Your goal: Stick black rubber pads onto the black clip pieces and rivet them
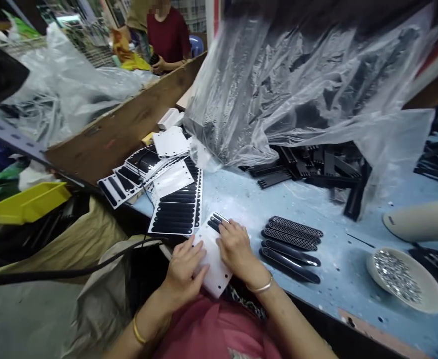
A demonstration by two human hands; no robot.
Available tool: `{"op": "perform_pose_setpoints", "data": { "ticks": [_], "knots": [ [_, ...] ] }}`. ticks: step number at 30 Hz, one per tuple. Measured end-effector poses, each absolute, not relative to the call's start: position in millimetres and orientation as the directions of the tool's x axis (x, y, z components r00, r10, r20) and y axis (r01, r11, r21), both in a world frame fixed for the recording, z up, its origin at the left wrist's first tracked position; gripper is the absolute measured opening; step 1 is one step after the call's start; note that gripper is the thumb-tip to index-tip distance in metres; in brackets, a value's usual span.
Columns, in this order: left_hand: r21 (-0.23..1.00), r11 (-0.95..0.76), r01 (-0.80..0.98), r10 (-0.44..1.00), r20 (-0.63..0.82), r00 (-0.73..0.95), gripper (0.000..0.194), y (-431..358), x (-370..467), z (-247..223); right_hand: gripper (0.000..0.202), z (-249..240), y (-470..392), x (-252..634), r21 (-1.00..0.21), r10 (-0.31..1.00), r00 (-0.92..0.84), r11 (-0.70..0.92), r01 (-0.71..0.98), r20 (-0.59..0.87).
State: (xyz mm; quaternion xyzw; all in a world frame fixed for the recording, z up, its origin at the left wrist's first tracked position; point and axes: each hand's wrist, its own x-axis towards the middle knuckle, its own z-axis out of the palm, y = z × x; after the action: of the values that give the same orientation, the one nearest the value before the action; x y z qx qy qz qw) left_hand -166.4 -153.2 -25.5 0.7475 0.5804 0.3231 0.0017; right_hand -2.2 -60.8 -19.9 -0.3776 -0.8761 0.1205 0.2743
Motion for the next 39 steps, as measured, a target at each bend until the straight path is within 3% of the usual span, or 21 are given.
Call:
{"op": "perform_pose_setpoints", "data": {
  "ticks": [2, 4, 6, 8, 10, 12, 15, 19, 25, 31, 34, 39],
  "knots": [
    [0.515, -0.21, 0.831, 0.861, 0.5, -0.092, 0.015, -163.2, -175.0, -22.9, 0.029, -34.3, -68.1, -2.0, -0.356, 0.686, -0.624, 0.727, 0.586, 0.374],
    [0.662, -0.022, 0.749, 0.859, 0.396, -0.325, 0.01, -164.2, -184.8, -22.3, 0.029, -42.8, -81.7, 6.0, -0.345, 0.636, -0.639, 0.772, 0.534, 0.433],
    [0.815, 0.162, 0.556, 0.904, 0.103, -0.414, 0.015, -159.0, -188.2, -23.9, 0.028, -45.4, -95.3, 15.5, -0.36, 0.602, -0.617, 0.798, 0.483, 0.507],
    [0.92, 0.31, 0.24, 0.925, -0.233, -0.3, 0.021, -151.9, -182.1, -26.4, 0.028, -44.2, -104.4, 22.5, -0.382, 0.581, -0.594, 0.814, 0.438, 0.556],
    [0.913, 0.393, -0.107, 0.898, -0.406, -0.171, 0.023, -146.5, -169.1, -28.1, 0.028, -41.0, -108.1, 26.3, -0.42, 0.584, -0.58, 0.812, 0.405, 0.568],
    [0.847, 0.381, -0.371, 0.876, -0.459, -0.15, 0.02, -144.3, -155.3, -28.4, 0.024, -37.2, -107.5, 27.9, -0.484, 0.616, -0.548, 0.787, 0.384, 0.566],
    [0.751, 0.344, -0.564, 0.865, -0.487, -0.12, 0.019, -144.9, -141.6, -26.3, 0.021, -31.6, -102.6, 28.3, -0.595, 0.698, -0.477, 0.711, 0.374, 0.534],
    [0.701, 0.341, -0.627, 0.871, -0.487, -0.071, 0.024, -146.6, -135.2, -20.3, 0.024, -27.7, -97.6, 28.1, -0.644, 0.756, -0.471, 0.644, 0.413, 0.454],
    [0.823, 0.278, -0.496, 0.913, -0.387, -0.131, 0.018, -144.8, -129.5, -10.3, 0.025, -27.5, -100.9, 29.5, -0.696, 0.784, -0.453, 0.602, 0.39, 0.425],
    [0.845, 0.251, -0.473, 0.952, -0.304, -0.037, 0.016, -134.3, -121.6, 2.1, 0.023, -20.2, -98.3, 36.0, -0.921, 0.881, -0.377, 0.361, 0.147, 0.285],
    [0.832, 0.266, -0.488, 0.951, -0.308, -0.007, 0.016, -130.6, -116.9, 8.3, 0.018, -15.8, -96.9, 38.9, -0.961, 0.907, -0.357, 0.266, 0.076, 0.223],
    [0.78, 0.329, -0.533, 0.922, -0.386, 0.004, 0.013, -128.2, -116.8, 5.4, 0.018, -8.5, -97.0, 37.5, -0.953, 0.91, -0.342, 0.285, 0.102, 0.235]
  ]
}}
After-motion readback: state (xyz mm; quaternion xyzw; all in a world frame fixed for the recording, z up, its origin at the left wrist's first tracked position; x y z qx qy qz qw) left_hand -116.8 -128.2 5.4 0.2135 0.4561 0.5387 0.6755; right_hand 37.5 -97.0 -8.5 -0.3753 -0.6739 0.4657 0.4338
